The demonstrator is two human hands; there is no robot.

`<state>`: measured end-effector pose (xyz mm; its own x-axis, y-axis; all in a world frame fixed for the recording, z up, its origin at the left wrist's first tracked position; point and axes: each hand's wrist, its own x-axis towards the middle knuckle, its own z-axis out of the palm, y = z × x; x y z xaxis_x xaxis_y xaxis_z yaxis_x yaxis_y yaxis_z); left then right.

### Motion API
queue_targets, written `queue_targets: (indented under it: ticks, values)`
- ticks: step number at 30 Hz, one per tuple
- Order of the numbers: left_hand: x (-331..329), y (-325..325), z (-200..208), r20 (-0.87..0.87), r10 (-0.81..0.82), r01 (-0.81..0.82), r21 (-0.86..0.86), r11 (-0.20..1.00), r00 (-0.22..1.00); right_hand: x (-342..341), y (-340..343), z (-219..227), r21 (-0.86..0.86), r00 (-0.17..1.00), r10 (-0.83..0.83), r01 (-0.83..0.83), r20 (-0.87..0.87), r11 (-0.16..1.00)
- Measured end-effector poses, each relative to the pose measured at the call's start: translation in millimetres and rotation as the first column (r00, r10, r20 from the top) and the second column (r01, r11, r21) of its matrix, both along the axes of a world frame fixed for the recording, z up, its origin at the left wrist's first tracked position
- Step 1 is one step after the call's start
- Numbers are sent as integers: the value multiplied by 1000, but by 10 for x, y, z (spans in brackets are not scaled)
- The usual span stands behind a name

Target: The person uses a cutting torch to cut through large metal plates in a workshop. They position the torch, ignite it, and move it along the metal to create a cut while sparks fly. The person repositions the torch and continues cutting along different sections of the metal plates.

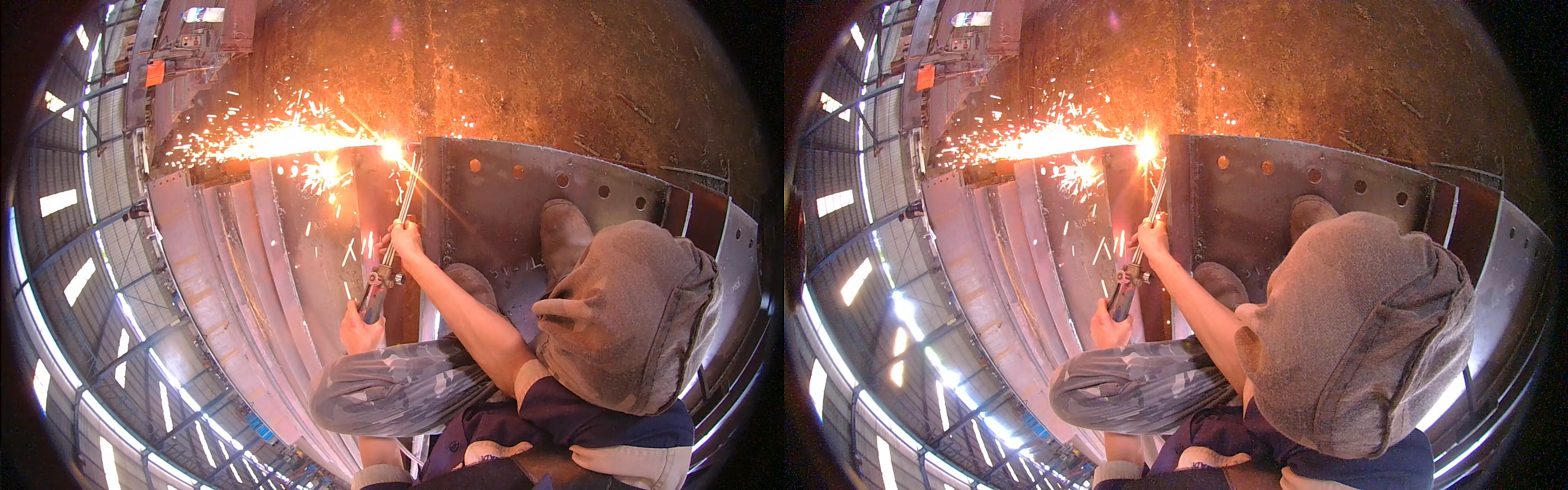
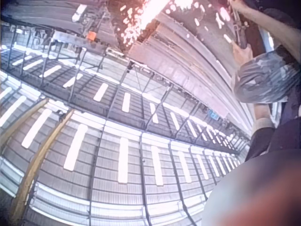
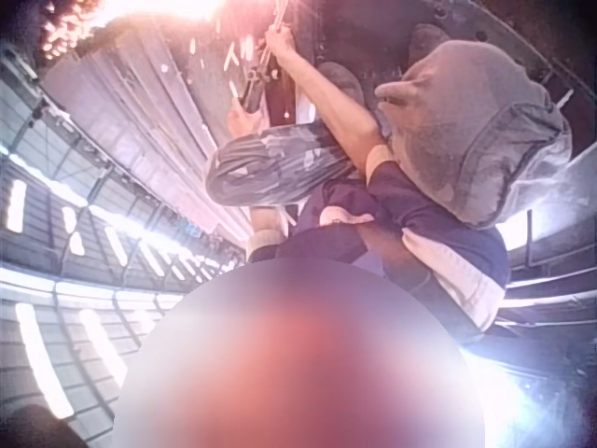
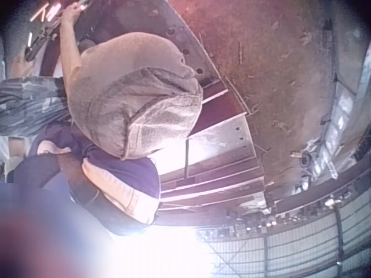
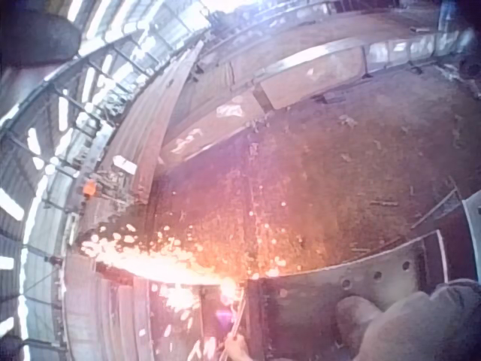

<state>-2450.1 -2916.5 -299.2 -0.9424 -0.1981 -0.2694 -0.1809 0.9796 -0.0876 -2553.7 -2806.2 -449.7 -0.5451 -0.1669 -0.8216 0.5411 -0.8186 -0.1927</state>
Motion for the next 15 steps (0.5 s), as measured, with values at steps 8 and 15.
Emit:
queue_targets:
  ticks: [8,15]
  values:
    - [11,-12,-5,-24,-20,20,7,1000,1000,-5,0,-2,5,1000,19,-20,14,1000]
    - [24,-16,-11,-20,-19,19,-1,1000,1000,-12,-11,-12,10,1000,15,-15,3,1000]
